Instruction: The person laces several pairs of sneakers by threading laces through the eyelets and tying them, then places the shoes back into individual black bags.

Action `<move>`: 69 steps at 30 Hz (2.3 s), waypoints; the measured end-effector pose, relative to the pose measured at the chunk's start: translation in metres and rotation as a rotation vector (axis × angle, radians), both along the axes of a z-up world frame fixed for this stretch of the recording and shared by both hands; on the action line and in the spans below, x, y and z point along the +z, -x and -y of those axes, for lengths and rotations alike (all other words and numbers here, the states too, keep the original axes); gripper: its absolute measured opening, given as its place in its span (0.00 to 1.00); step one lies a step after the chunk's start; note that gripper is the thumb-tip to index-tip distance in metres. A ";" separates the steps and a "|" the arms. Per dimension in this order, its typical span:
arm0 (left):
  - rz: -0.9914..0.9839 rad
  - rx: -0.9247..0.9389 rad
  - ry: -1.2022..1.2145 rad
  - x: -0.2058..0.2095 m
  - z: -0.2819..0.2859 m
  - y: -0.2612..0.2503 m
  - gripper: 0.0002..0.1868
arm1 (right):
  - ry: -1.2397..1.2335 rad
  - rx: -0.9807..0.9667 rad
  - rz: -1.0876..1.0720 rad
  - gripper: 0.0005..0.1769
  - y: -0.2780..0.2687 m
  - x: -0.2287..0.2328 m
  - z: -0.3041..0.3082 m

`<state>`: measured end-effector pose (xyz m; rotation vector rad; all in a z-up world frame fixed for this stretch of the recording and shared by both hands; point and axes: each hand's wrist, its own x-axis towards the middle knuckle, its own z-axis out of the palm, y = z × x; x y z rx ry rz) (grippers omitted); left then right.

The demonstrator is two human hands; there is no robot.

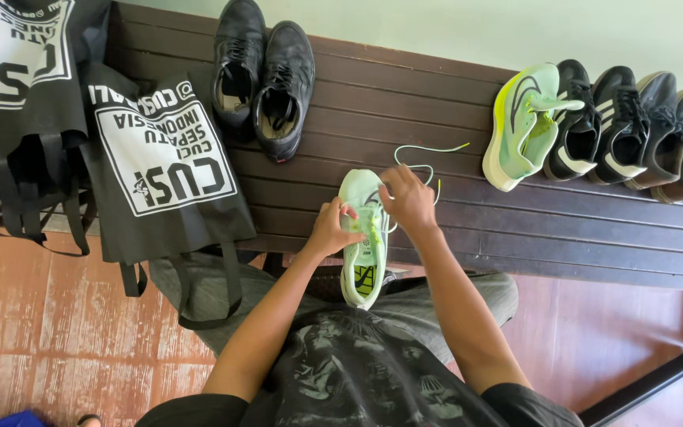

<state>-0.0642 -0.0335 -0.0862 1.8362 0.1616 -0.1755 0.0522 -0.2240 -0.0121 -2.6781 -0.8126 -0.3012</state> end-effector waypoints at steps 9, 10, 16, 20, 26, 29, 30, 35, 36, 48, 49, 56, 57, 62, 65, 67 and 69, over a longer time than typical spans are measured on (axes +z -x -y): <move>0.074 0.084 0.064 0.031 -0.004 0.007 0.33 | -0.248 0.032 -0.636 0.09 -0.012 -0.002 0.020; 0.079 0.088 0.062 0.035 -0.003 0.008 0.33 | -0.248 0.038 -0.631 0.09 -0.007 0.027 0.010; 0.161 0.130 0.259 0.080 -0.002 0.006 0.19 | 0.299 0.034 -0.815 0.11 0.014 0.024 -0.011; 0.120 0.051 0.007 0.071 0.003 -0.004 0.33 | 0.033 0.045 -0.559 0.06 -0.004 0.005 -0.008; 0.041 -0.016 -0.145 0.044 0.013 -0.003 0.30 | -0.566 -0.047 -0.129 0.05 -0.022 0.048 -0.021; -0.016 0.017 -0.054 0.070 0.014 -0.004 0.34 | -0.624 -0.078 -0.209 0.06 -0.006 0.022 -0.017; -0.040 0.044 0.027 0.082 0.014 -0.008 0.39 | -0.608 -0.080 -0.285 0.10 -0.003 0.008 -0.014; 0.156 0.035 -0.247 0.058 0.021 -0.041 0.15 | -0.655 -0.073 -0.500 0.07 0.018 0.041 -0.016; 0.169 0.057 -0.352 0.066 0.020 -0.046 0.18 | -0.648 -0.101 -0.547 0.07 0.017 0.046 -0.014; 0.370 0.509 0.139 0.102 -0.007 -0.073 0.07 | -0.348 0.004 -0.497 0.05 0.006 0.020 0.002; 0.371 0.507 0.137 0.103 -0.008 -0.070 0.07 | -0.350 0.003 -0.495 0.05 0.000 0.021 -0.001; 0.073 0.191 0.035 0.109 -0.005 -0.042 0.29 | -0.187 -0.090 -0.439 0.04 -0.029 0.015 -0.020; -0.087 0.063 -0.074 0.128 -0.001 -0.032 0.36 | -0.131 -0.096 -0.572 0.06 -0.024 0.016 -0.022; -0.009 0.044 -0.229 0.047 0.016 -0.035 0.37 | -0.220 0.009 -0.636 0.06 -0.042 -0.049 -0.024; -0.053 0.020 -0.258 0.046 0.021 -0.022 0.37 | -0.372 0.049 -0.504 0.03 -0.040 -0.061 -0.031; -0.035 0.006 -0.280 0.043 0.018 -0.021 0.37 | -0.430 0.027 -0.420 0.04 -0.047 -0.052 -0.046; -0.018 0.001 -0.301 0.038 0.016 -0.020 0.35 | -0.642 -0.097 -0.277 0.06 -0.051 -0.045 -0.059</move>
